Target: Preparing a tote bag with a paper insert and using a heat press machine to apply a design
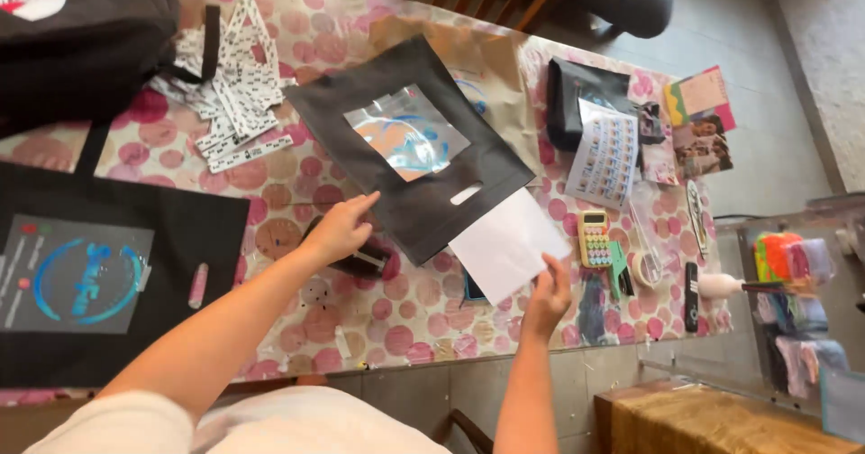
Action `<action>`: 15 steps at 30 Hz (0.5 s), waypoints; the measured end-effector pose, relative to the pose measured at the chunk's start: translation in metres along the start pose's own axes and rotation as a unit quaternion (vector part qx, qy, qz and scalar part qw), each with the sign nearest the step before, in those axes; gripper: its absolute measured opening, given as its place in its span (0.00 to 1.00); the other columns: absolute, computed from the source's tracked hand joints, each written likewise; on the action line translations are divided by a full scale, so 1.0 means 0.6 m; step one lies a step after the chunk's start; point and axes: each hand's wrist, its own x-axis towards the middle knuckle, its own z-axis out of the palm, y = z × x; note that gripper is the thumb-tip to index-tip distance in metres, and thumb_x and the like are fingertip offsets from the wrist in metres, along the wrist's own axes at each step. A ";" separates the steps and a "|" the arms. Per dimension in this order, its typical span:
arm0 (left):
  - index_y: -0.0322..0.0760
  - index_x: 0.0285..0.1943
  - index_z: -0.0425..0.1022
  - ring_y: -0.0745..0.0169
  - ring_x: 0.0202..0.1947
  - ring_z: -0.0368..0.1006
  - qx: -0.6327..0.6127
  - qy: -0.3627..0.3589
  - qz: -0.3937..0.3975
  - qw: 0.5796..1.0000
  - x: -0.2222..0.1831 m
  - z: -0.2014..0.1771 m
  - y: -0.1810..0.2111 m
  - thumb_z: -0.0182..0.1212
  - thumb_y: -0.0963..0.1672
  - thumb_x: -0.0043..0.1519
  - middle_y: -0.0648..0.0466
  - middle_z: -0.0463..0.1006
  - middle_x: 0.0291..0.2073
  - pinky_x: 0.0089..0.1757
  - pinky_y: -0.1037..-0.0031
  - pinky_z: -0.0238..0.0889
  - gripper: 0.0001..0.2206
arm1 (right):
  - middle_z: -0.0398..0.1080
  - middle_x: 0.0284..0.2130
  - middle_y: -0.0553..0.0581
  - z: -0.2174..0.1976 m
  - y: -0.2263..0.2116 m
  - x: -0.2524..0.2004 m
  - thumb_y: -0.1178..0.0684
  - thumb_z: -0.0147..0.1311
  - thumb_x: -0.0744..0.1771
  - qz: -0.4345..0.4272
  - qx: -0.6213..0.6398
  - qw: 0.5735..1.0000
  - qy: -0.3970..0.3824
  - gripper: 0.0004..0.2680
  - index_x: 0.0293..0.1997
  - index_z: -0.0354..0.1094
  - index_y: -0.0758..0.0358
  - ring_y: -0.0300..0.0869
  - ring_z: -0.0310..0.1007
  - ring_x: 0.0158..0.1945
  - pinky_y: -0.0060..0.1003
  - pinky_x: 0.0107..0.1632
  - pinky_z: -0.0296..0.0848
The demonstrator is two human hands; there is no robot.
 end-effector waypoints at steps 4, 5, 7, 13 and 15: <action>0.55 0.83 0.49 0.37 0.74 0.54 0.112 -0.139 -0.118 0.977 0.063 0.063 -0.042 0.49 0.44 0.62 0.48 0.59 0.76 0.63 0.39 0.51 0.35 | 0.74 0.42 0.60 -0.061 0.053 0.001 0.38 0.51 0.68 0.135 0.103 0.984 0.055 0.14 0.51 0.74 0.52 0.45 0.77 0.43 0.40 0.43 0.80; 0.58 0.83 0.47 0.41 0.69 0.55 0.147 -0.144 -0.139 0.969 0.066 0.060 -0.025 0.44 0.45 0.65 0.50 0.66 0.70 0.59 0.47 0.47 0.32 | 0.73 0.43 0.55 -0.086 0.070 0.010 0.40 0.58 0.66 0.123 -0.037 0.990 0.063 0.13 0.50 0.72 0.54 0.43 0.74 0.44 0.38 0.45 0.75; 0.61 0.83 0.45 0.45 0.65 0.57 0.181 -0.147 -0.165 0.958 0.058 0.051 -0.016 0.39 0.46 0.68 0.52 0.73 0.63 0.56 0.55 0.44 0.29 | 0.72 0.44 0.51 -0.127 0.083 0.013 0.43 0.64 0.65 0.107 -0.175 0.977 0.064 0.13 0.48 0.70 0.56 0.42 0.70 0.45 0.37 0.47 0.69; 0.53 0.55 0.79 0.51 0.51 0.76 0.199 0.203 -0.069 0.956 -0.116 -0.033 -0.107 0.60 0.47 0.62 0.58 0.83 0.48 0.51 0.52 0.59 0.13 | 0.74 0.51 0.68 -0.347 0.416 -0.026 0.62 0.65 0.62 0.124 -0.064 0.989 0.040 0.17 0.56 0.69 0.73 0.43 0.74 0.48 0.41 0.47 0.76; 0.49 0.56 0.76 0.50 0.48 0.71 0.310 0.235 -0.095 0.916 -0.211 -0.041 -0.198 0.61 0.49 0.60 0.56 0.76 0.43 0.48 0.57 0.57 0.15 | 0.64 0.26 0.63 -0.395 0.567 -0.027 0.51 0.64 0.63 0.067 -0.321 0.938 0.114 0.13 0.35 0.68 0.75 0.44 0.59 0.33 0.47 0.38 0.64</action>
